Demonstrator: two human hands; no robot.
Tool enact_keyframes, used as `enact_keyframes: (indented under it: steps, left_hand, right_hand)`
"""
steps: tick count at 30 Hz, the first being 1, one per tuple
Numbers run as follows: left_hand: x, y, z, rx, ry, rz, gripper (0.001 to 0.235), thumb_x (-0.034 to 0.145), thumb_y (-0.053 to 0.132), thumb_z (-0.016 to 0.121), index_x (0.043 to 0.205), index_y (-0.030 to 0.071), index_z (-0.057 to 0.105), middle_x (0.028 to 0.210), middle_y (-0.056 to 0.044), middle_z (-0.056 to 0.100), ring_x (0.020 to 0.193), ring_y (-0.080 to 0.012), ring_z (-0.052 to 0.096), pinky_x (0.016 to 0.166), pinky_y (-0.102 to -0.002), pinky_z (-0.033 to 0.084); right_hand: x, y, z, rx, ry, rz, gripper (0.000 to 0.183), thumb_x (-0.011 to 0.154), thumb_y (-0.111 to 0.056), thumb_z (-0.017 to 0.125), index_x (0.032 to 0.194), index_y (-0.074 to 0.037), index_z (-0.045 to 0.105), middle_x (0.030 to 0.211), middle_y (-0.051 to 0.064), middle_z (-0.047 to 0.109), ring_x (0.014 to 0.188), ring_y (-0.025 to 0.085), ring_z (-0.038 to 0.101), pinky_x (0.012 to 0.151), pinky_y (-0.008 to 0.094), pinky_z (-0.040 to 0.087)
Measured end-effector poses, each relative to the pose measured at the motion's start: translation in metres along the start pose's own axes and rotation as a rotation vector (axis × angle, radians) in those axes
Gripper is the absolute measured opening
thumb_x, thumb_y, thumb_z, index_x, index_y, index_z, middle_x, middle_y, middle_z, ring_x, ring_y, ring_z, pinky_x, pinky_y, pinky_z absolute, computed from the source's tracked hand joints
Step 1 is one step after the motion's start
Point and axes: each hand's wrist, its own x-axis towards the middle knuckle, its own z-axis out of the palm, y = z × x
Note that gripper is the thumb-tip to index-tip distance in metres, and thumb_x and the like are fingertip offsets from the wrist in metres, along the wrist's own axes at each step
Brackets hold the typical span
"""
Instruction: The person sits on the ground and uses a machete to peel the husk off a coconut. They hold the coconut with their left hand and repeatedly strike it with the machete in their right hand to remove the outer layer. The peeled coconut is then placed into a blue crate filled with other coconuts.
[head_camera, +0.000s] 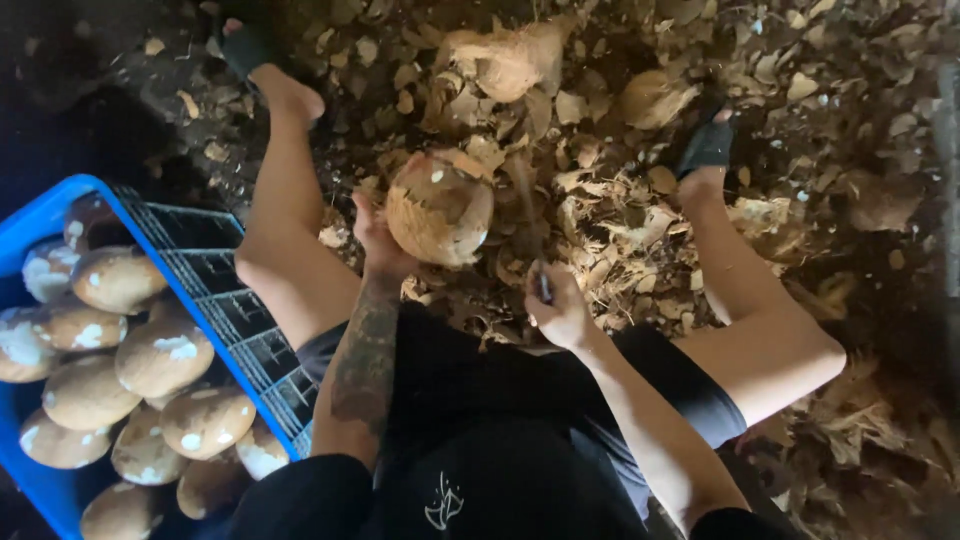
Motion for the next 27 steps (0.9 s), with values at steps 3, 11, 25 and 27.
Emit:
enact_keyframes:
  steps: [3,11,25,27]
  left_hand:
    - [-0.002,0.007,0.019,-0.111,0.109,0.103,0.078,0.088,0.080,0.052,0.119,0.014,0.078,0.116,-0.014,0.079,0.097,-0.0326,0.075,0.093,-0.045,0.060]
    - [0.021,0.014,-0.036,0.097,0.365,-0.134,0.076,0.086,0.064,0.071,0.133,0.005,0.071,0.135,-0.023,0.071,0.122,-0.0411,0.070,0.112,-0.055,0.054]
    - [0.009,0.000,-0.041,0.395,0.336,-0.269,0.058,0.082,0.036,0.083,0.127,0.002,0.072,0.108,-0.020,0.078,0.094,-0.0346,0.079,0.085,-0.051,0.065]
    - [0.010,-0.007,-0.070,0.291,0.155,-0.168,0.043,0.088,0.029,0.074,0.123,0.004,0.071,0.106,-0.020,0.079,0.088,-0.0338,0.080,0.076,-0.052,0.066]
  right_hand:
    - [-0.006,-0.055,-0.006,0.017,0.004,-0.065,0.022,0.085,0.005,0.055,0.068,-0.004,0.064,0.048,0.011,0.062,0.042,0.021,0.063,0.046,0.025,0.049]
    - [-0.030,-0.150,-0.007,0.089,-0.091,-0.349,0.022,0.070,0.015,0.056,0.068,-0.007,0.063,0.053,0.008,0.065,0.047,0.014,0.053,0.051,0.021,0.040]
    - [-0.004,0.035,-0.003,-0.479,-0.216,0.365,0.024,0.079,-0.019,0.059,0.090,-0.004,0.073,0.070,0.019,0.071,0.084,0.043,0.076,0.078,0.046,0.056]
    - [-0.018,-0.006,0.002,-0.441,-0.204,0.322,0.007,0.078,-0.019,0.063,0.079,-0.014,0.068,0.057,0.008,0.066,0.061,0.029,0.074,0.064,0.040,0.055]
